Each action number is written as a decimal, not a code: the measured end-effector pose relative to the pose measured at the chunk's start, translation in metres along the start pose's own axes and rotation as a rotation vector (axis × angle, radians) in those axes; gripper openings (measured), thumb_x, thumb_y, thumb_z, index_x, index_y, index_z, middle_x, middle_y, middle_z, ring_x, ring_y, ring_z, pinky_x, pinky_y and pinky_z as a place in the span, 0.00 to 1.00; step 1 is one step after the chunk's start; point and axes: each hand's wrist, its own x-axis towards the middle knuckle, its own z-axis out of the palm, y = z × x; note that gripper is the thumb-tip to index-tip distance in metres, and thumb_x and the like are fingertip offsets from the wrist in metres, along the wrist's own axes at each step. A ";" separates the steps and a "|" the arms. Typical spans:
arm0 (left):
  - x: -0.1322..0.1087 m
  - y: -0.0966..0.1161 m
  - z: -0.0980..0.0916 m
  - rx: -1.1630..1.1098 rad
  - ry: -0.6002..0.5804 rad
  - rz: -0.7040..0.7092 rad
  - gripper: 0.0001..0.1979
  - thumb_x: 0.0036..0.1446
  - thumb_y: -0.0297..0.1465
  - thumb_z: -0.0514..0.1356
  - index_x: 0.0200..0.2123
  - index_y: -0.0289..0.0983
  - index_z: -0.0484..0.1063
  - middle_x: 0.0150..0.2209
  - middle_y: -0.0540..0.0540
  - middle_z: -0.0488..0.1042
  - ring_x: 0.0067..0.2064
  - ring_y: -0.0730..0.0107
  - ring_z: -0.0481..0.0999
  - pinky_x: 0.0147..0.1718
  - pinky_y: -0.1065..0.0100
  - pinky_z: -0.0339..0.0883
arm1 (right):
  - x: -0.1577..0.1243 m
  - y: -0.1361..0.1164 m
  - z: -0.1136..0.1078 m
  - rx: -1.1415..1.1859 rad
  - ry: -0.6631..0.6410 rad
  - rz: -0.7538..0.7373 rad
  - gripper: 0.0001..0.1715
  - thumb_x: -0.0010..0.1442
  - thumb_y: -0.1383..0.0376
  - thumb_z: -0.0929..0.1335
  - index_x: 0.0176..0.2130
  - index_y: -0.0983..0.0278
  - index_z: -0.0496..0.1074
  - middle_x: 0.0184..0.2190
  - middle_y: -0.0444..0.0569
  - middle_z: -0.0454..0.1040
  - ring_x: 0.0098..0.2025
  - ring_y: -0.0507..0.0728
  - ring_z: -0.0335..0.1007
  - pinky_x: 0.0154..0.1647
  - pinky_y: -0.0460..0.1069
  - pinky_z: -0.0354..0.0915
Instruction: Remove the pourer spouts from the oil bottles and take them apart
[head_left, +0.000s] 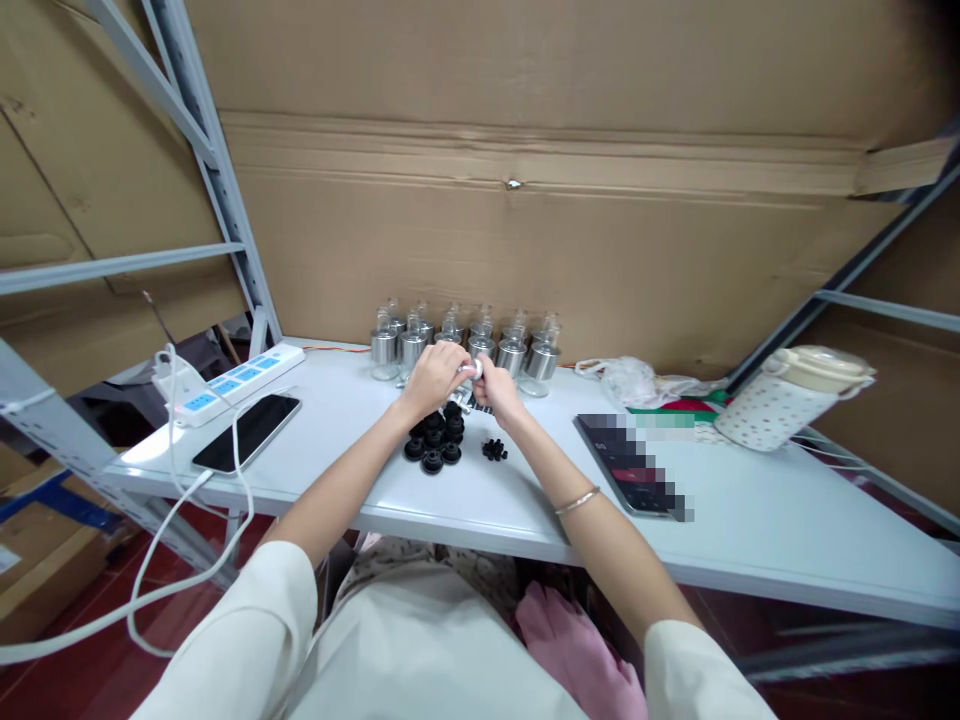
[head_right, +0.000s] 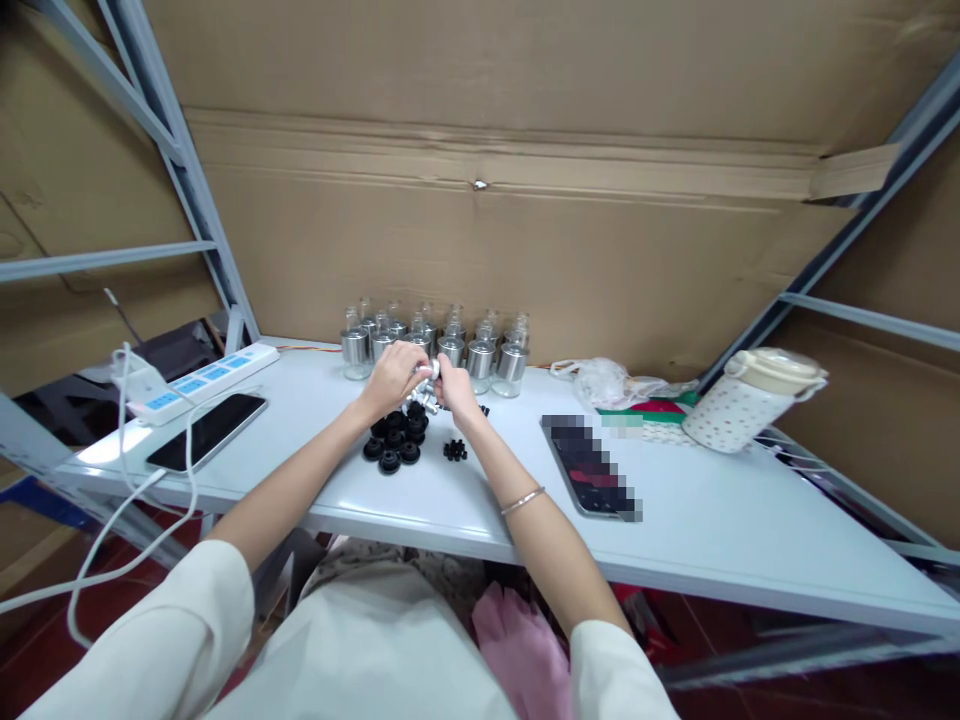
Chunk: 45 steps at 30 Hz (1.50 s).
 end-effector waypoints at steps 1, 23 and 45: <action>-0.002 -0.002 0.001 0.026 -0.007 0.019 0.18 0.65 0.40 0.45 0.38 0.34 0.68 0.38 0.41 0.73 0.43 0.62 0.68 0.41 0.64 0.60 | 0.002 0.000 -0.003 -0.012 -0.048 0.045 0.28 0.58 0.51 0.64 0.17 0.61 0.49 0.11 0.33 0.44 0.13 0.43 0.36 0.10 0.40 0.38; 0.004 -0.004 -0.020 -0.978 -0.226 -0.577 0.22 0.57 0.46 0.51 0.19 0.37 0.56 0.20 0.53 0.56 0.26 0.74 0.56 0.29 0.70 0.53 | -0.020 0.007 -0.004 -0.647 0.158 -0.760 0.26 0.61 0.52 0.58 0.17 0.61 0.55 0.15 0.41 0.55 0.20 0.50 0.50 0.26 0.47 0.48; 0.002 -0.015 -0.026 -1.170 -0.250 -0.818 0.26 0.52 0.48 0.58 0.14 0.36 0.56 0.13 0.55 0.55 0.17 0.80 0.54 0.21 0.71 0.48 | 0.001 0.015 -0.018 -1.055 -0.053 -1.144 0.19 0.66 0.55 0.56 0.41 0.64 0.67 0.37 0.57 0.72 0.40 0.60 0.68 0.43 0.54 0.64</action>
